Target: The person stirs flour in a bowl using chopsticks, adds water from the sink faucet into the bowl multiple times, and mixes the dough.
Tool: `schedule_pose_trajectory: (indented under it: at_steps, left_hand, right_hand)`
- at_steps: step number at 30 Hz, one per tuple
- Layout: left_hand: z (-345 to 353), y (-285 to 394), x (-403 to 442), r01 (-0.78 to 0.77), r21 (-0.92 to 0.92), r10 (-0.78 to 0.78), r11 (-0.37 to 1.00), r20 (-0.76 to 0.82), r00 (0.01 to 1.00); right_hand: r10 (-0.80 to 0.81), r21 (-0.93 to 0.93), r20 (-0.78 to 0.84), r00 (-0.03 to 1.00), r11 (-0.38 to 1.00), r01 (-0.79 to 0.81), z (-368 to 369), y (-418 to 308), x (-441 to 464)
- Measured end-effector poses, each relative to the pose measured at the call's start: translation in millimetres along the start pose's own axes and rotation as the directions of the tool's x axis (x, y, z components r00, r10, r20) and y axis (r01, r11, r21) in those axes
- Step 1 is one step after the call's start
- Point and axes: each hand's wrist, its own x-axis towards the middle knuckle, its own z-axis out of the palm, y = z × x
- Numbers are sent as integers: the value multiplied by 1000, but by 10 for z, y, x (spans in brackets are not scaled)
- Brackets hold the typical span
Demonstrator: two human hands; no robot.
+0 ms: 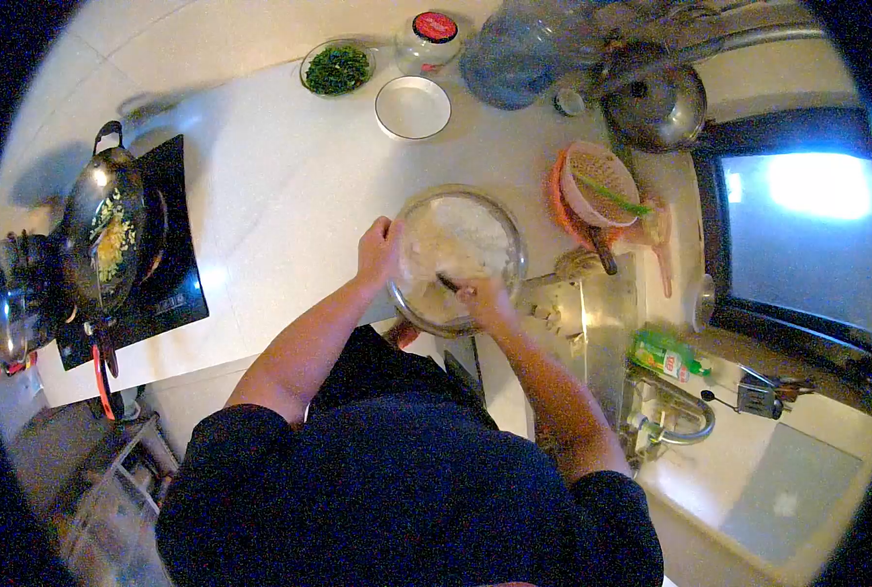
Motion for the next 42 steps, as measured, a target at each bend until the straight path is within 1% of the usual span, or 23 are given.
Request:
schedule_pose_trajectory:
  at_steps: [1,4,7,10,11,13,14,16,18,19,20,21,22,25,28,31,33,34,35,37,40,42]
  left_hand:
    - [-35,38,0,-13,19,13,1000,20,1000]
    - [-80,107,10,24,108,-31,994,60,998]
    - [-47,59,12,14,97,-18,995,37,999]
    - [-34,64,-1,9,102,-11,995,19,1000]
    - [-49,91,-13,33,92,-36,995,27,999]
    - [-96,231,-34,74,70,-77,995,48,996]
    - [-83,232,-30,71,69,-75,995,56,996]
    - [-74,181,-6,66,73,-71,995,71,995]
    - [22,-52,61,24,63,-28,998,72,997]
    - [15,-55,72,2,59,-6,998,72,997]
    - [6,-70,49,-3,74,-2,997,76,997]
    - [-57,65,23,-12,88,5,996,80,997]
    - [-94,141,17,-22,100,13,995,82,997]
    - [-67,94,18,-24,97,20,995,35,999]
    - [-21,71,-1,11,51,-11,999,-1,1000]
    - [2,38,9,15,38,-15,999,-8,1000]
    - [-15,76,22,23,73,-24,997,15,1000]
    - [-29,91,17,26,95,-29,995,28,999]
    - [-25,78,18,27,74,-30,997,36,999]
    - [-17,48,35,31,31,-32,999,44,998]
    - [-48,68,40,-26,114,19,993,64,998]
    - [-68,107,18,6,89,-12,996,60,998]
  right_hand:
    - [8,5,-48,999,1000,-7,-41,-57,59]
    - [209,-254,-85,974,941,-224,-145,108,115]
    - [147,-373,-140,979,908,-189,-287,297,-93]
    - [266,-529,-92,960,803,-274,-540,32,-359]
    - [176,-595,-52,983,785,-172,-476,91,-396]
    - [4,-704,39,999,709,25,-362,166,-437]
    - [14,-700,99,995,712,59,-290,186,-403]
    - [30,-681,219,975,721,131,-133,-64,-244]
    - [-23,-694,188,982,704,150,-65,-135,23]
    - [-51,-700,173,984,696,159,-50,-130,165]
    - [-35,-673,121,992,731,108,-73,-65,261]
    - [-18,-643,66,998,764,56,-138,35,357]
    - [1,-609,12,1000,793,6,-239,43,381]
    - [-39,-532,-95,995,847,-17,-610,-115,-18]
    - [59,-656,-50,997,751,-77,-515,255,-366]
    - [143,-695,82,986,718,-46,-355,211,-487]
    - [84,-692,149,985,720,43,-183,50,-401]
    - [32,-671,136,990,739,68,-111,6,-329]
    - [-20,-650,123,992,754,96,-38,-38,-257]
    - [-166,-579,-10,986,805,130,28,-2,50]
    - [-125,-535,-44,991,841,83,-236,142,344]
    - [41,-497,-50,998,866,-61,-372,190,178]
